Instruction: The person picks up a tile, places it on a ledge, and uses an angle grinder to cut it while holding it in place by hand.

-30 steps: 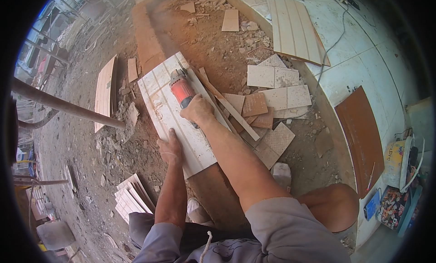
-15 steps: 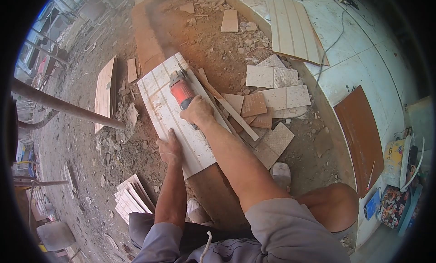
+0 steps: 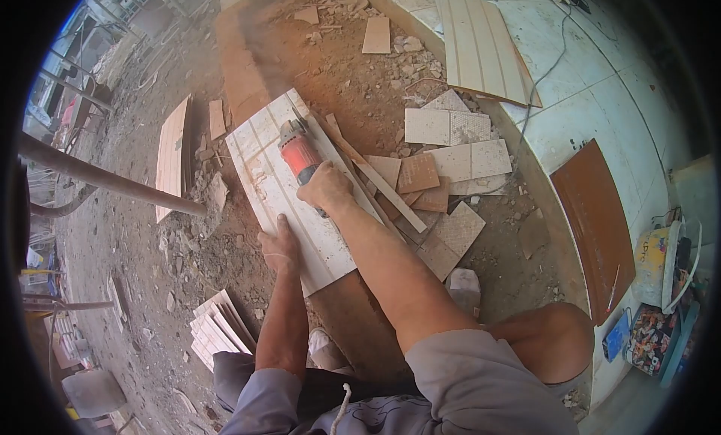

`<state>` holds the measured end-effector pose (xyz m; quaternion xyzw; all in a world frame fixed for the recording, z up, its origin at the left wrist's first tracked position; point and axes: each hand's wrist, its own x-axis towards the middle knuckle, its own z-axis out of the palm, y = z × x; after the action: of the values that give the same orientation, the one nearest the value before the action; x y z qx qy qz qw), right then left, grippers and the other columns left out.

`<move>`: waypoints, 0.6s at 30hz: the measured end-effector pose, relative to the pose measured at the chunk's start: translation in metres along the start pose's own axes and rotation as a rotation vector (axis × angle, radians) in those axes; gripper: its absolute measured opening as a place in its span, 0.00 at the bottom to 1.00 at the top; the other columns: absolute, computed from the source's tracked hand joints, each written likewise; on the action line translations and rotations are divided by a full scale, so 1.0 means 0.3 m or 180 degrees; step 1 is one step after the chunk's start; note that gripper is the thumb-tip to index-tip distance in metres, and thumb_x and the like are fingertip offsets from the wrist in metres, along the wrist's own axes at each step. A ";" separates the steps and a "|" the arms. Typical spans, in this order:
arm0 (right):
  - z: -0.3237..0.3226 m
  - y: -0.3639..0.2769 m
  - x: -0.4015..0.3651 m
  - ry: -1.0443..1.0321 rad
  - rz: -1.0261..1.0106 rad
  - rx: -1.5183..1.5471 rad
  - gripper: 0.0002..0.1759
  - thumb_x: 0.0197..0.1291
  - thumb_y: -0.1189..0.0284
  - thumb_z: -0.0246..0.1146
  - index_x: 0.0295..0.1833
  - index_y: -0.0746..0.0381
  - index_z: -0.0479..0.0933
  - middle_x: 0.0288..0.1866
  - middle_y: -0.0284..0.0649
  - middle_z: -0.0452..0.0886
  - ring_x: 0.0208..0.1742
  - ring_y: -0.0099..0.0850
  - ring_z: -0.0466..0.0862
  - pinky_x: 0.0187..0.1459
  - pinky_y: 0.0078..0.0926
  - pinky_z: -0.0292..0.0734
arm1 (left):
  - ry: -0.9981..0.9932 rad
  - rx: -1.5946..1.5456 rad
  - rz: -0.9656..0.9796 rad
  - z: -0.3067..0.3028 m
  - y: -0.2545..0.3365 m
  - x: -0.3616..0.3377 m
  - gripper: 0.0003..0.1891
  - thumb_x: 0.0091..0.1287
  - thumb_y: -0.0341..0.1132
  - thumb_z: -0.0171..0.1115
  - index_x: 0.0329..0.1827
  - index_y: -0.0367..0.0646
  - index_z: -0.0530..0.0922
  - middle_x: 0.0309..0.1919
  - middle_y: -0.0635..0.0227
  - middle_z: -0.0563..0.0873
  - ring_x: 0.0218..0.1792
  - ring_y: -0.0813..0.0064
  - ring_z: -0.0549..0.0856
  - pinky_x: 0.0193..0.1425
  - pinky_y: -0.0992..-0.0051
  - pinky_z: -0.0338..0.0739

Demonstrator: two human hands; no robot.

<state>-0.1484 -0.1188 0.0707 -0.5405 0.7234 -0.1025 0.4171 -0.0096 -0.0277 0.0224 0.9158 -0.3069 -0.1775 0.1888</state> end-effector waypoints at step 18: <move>-0.003 0.008 -0.004 -0.0098 0.0036 0.0047 0.42 0.41 0.61 0.69 0.61 0.73 0.67 0.55 0.58 0.80 0.57 0.46 0.82 0.59 0.36 0.77 | 0.0009 0.0050 0.0009 0.013 -0.008 0.006 0.37 0.63 0.66 0.56 0.49 0.32 0.71 0.44 0.38 0.84 0.48 0.39 0.83 0.53 0.50 0.75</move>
<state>-0.1506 -0.1171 0.0706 -0.5348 0.7192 -0.0972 0.4328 -0.0086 -0.0279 0.0176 0.9170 -0.3093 -0.1735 0.1823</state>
